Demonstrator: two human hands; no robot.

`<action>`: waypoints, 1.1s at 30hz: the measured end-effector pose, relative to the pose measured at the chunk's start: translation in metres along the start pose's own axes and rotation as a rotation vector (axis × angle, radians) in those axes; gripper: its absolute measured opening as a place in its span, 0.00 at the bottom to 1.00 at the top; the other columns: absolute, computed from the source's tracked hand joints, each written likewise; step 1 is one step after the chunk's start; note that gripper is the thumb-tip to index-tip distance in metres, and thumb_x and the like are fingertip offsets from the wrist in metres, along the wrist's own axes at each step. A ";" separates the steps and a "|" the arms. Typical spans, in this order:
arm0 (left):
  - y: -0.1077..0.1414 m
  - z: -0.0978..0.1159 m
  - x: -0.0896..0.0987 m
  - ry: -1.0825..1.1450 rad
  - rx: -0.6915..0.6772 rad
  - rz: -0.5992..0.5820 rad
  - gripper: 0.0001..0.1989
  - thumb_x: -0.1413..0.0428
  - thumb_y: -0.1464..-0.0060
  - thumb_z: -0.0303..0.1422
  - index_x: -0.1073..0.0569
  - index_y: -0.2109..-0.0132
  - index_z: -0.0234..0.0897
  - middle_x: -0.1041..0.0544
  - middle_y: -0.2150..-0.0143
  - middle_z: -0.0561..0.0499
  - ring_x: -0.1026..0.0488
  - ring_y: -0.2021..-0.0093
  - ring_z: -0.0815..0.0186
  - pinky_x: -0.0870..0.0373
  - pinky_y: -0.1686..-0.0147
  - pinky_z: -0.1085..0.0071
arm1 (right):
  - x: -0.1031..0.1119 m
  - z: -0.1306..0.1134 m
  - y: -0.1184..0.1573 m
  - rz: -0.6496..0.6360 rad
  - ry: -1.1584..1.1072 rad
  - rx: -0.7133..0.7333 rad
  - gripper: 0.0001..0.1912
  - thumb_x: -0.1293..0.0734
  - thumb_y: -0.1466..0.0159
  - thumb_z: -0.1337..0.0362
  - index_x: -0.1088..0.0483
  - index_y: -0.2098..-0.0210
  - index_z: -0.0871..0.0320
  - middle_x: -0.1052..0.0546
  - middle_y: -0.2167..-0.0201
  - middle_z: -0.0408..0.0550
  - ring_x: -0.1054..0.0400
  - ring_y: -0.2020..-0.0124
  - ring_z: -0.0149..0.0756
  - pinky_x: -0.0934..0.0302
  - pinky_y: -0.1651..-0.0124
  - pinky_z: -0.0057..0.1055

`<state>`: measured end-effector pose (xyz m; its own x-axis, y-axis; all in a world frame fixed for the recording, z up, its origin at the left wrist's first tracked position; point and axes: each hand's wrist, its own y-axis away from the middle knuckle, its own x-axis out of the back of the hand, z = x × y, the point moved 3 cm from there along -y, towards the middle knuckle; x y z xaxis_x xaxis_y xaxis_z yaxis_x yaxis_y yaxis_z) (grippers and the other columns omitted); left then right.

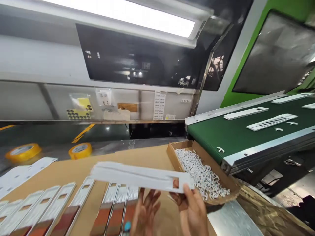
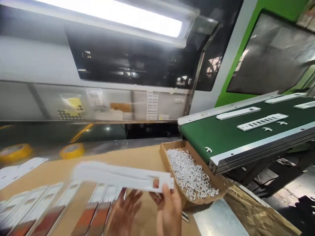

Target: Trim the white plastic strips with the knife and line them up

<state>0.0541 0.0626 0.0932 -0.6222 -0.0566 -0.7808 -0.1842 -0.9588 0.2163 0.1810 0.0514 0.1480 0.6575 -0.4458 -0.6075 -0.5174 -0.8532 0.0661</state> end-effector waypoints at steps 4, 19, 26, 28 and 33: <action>0.005 0.018 0.001 0.257 -0.091 0.173 0.33 0.42 0.54 0.48 0.41 0.41 0.54 0.25 0.53 0.46 0.28 0.53 0.55 0.31 0.54 0.57 | 0.024 0.067 0.051 -0.137 0.039 -0.215 0.23 0.33 0.43 0.48 0.34 0.55 0.57 0.23 0.62 0.53 0.27 0.62 0.43 0.32 0.63 0.38; 0.043 0.061 0.046 0.126 -0.145 0.450 0.30 0.52 0.49 0.53 0.37 0.42 0.45 0.25 0.68 0.48 0.25 0.67 0.62 0.27 0.61 0.60 | 0.126 0.074 -0.022 -0.341 1.812 0.393 0.14 0.46 0.38 0.67 0.30 0.63 0.63 0.29 0.65 0.62 0.39 0.63 0.51 0.45 0.59 0.49; 0.050 0.063 0.052 0.138 -0.118 0.414 0.35 0.58 0.51 0.59 0.37 0.43 0.45 0.26 0.71 0.48 0.27 0.70 0.62 0.27 0.66 0.60 | 0.125 0.070 -0.015 -0.342 1.790 0.420 0.15 0.49 0.38 0.67 0.32 0.66 0.62 0.33 0.72 0.56 0.39 0.67 0.46 0.42 0.64 0.42; 0.050 0.069 0.051 0.203 -0.098 0.399 0.32 0.61 0.49 0.59 0.33 0.47 0.46 0.28 0.73 0.48 0.29 0.73 0.64 0.28 0.71 0.64 | 0.113 0.063 0.000 -0.410 1.713 0.422 0.15 0.49 0.36 0.65 0.34 0.64 0.61 0.32 0.70 0.55 0.36 0.65 0.43 0.40 0.62 0.38; 0.045 0.081 0.052 0.420 -0.056 0.215 0.27 0.64 0.44 0.54 0.27 0.56 0.46 0.37 0.79 0.52 0.38 0.79 0.70 0.36 0.83 0.76 | 0.063 0.044 0.072 -0.732 1.222 0.192 0.11 0.48 0.32 0.62 0.36 0.62 0.54 0.30 0.70 0.45 0.33 0.67 0.32 0.38 0.63 0.25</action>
<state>-0.0479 0.0390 0.1097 -0.2784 -0.3519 -0.8937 -0.0366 -0.9259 0.3760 0.1610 -0.0259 0.0801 0.8015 0.0362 0.5969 0.1365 -0.9829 -0.1238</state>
